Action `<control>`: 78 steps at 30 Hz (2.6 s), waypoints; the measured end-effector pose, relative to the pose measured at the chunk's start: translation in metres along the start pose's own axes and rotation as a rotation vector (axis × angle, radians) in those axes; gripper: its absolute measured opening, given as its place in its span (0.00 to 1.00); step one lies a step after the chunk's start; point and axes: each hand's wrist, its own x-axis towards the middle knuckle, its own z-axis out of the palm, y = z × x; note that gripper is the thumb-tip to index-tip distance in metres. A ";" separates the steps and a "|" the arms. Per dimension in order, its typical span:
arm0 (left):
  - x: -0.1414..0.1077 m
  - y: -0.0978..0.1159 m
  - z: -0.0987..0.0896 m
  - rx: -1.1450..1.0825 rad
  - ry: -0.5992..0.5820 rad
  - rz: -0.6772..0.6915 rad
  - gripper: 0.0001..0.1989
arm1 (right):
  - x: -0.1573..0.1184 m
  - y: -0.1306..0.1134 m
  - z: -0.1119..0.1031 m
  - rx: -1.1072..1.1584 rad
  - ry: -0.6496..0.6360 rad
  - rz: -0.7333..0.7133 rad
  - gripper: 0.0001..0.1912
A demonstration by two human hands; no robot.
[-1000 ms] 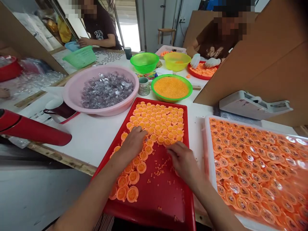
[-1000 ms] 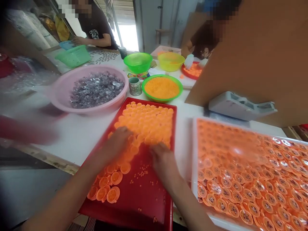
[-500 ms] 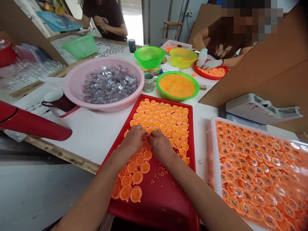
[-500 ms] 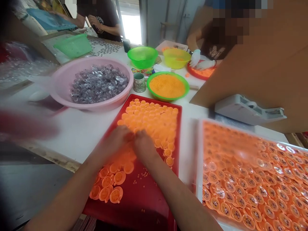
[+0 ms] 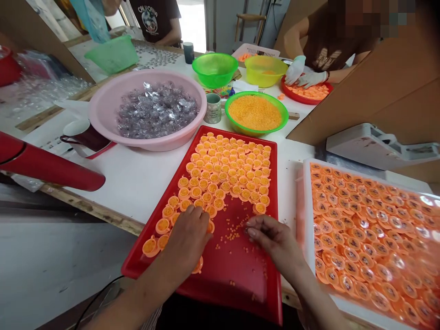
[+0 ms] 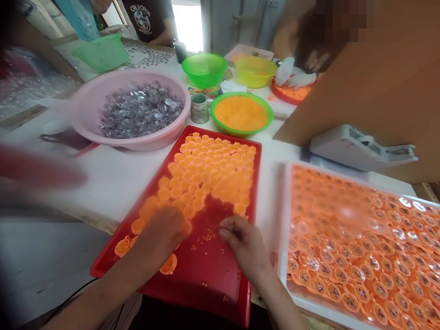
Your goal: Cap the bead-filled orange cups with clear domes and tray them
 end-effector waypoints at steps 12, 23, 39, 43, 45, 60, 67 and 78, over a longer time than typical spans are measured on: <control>0.001 0.044 0.027 -0.590 0.084 0.051 0.11 | -0.029 0.014 -0.001 0.420 -0.014 0.026 0.15; 0.008 0.047 0.032 -0.881 0.117 0.057 0.15 | -0.034 0.009 -0.004 0.432 -0.036 -0.014 0.11; 0.009 0.037 0.015 -1.257 -0.150 -0.101 0.14 | -0.028 0.009 -0.003 0.580 -0.028 0.052 0.11; 0.008 0.036 0.016 -1.281 -0.147 -0.092 0.13 | -0.029 0.009 -0.005 0.580 -0.015 0.017 0.11; 0.009 0.037 0.018 -1.307 -0.173 -0.094 0.12 | -0.030 0.009 -0.008 0.521 -0.021 -0.006 0.12; 0.010 0.039 0.018 -1.276 -0.188 -0.136 0.14 | -0.026 0.009 -0.008 0.486 -0.006 0.032 0.07; 0.010 0.041 0.016 -1.298 -0.161 -0.098 0.15 | -0.025 0.007 -0.004 0.455 -0.021 0.050 0.11; 0.010 0.037 0.023 -1.344 -0.164 -0.173 0.09 | -0.023 0.013 -0.002 0.351 0.007 0.008 0.08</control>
